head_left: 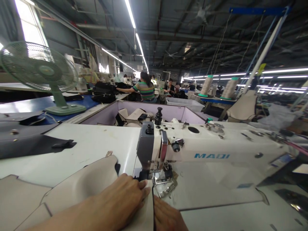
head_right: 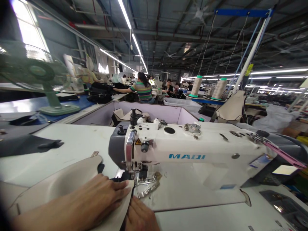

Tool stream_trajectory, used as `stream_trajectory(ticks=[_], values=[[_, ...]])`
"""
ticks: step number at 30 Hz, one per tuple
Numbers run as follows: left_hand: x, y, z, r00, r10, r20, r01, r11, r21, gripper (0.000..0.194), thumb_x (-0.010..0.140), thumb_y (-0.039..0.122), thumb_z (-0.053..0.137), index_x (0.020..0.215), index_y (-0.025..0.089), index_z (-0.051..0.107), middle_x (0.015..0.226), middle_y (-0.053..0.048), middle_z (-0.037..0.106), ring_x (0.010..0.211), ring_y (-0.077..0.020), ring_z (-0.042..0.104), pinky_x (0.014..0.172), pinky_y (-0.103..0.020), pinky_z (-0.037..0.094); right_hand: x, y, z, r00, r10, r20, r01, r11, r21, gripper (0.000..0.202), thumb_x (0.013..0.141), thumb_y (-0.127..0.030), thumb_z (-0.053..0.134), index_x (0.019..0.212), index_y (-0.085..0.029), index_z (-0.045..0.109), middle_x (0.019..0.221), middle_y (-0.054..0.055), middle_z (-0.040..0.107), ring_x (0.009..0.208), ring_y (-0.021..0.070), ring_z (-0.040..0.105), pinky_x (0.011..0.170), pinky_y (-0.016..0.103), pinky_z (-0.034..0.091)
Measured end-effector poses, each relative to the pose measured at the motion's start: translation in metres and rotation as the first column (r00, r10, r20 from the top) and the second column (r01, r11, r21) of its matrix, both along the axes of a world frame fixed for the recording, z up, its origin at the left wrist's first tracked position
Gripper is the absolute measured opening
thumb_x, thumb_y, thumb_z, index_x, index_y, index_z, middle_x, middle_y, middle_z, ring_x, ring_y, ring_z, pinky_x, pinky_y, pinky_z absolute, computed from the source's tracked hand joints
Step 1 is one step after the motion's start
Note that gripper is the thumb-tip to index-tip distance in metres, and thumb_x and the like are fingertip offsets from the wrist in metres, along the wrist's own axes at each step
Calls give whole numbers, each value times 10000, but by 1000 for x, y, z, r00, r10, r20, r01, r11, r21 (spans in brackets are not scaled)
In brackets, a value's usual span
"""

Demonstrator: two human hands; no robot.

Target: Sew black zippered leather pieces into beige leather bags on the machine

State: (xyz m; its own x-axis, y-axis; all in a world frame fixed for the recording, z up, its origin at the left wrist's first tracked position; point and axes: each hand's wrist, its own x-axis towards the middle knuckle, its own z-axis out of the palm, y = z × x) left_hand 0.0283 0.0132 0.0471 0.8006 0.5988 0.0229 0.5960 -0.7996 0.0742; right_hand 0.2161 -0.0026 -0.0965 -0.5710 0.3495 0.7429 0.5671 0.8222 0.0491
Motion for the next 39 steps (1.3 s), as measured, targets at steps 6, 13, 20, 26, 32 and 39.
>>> stream_trajectory(ticks=[6,13,20,26,32,39], values=[[3,8,0,996,-5,-88,5,1000,-3,218,938,193,432,1034,195,628,908,-74,663,781,-248,635,695,-375,481,1,3,2,997,-46,-66,50,997,61,377,969,-105,293,1114,-170,635,922,66,707,911,166,669,862,226,538],[1,23,-18,999,-26,-30,27,999,41,218,965,235,378,975,224,596,874,-32,648,720,-233,618,628,-373,460,-3,6,11,999,-40,-30,41,998,46,426,980,-84,253,845,-175,646,738,55,653,710,151,632,704,235,519],[2,25,-18,999,-37,-39,40,994,105,215,959,193,382,905,220,589,818,-11,643,656,-212,601,576,-348,440,-8,5,27,993,-67,-93,75,993,93,472,1009,-75,227,675,-168,548,605,9,551,622,119,560,592,258,383],[1,24,-12,997,-62,-53,68,991,116,155,926,187,456,944,213,608,849,-17,666,665,-222,619,588,-347,466,-5,7,17,996,-84,15,81,991,109,393,996,-73,295,730,-181,563,648,11,567,646,131,554,596,265,353],[3,26,-5,998,-46,-32,48,996,69,158,917,202,496,853,188,640,835,-38,684,712,-217,651,630,-330,490,-6,10,23,998,-41,-43,45,993,111,391,994,-67,289,746,-171,573,671,19,595,685,126,575,593,266,345],[0,27,-7,998,-66,-8,67,996,55,125,889,226,537,903,213,660,849,-25,691,731,-222,661,654,-328,492,-10,8,28,993,7,-115,6,994,111,410,991,-63,278,695,-168,543,593,1,564,608,123,547,572,279,333]])
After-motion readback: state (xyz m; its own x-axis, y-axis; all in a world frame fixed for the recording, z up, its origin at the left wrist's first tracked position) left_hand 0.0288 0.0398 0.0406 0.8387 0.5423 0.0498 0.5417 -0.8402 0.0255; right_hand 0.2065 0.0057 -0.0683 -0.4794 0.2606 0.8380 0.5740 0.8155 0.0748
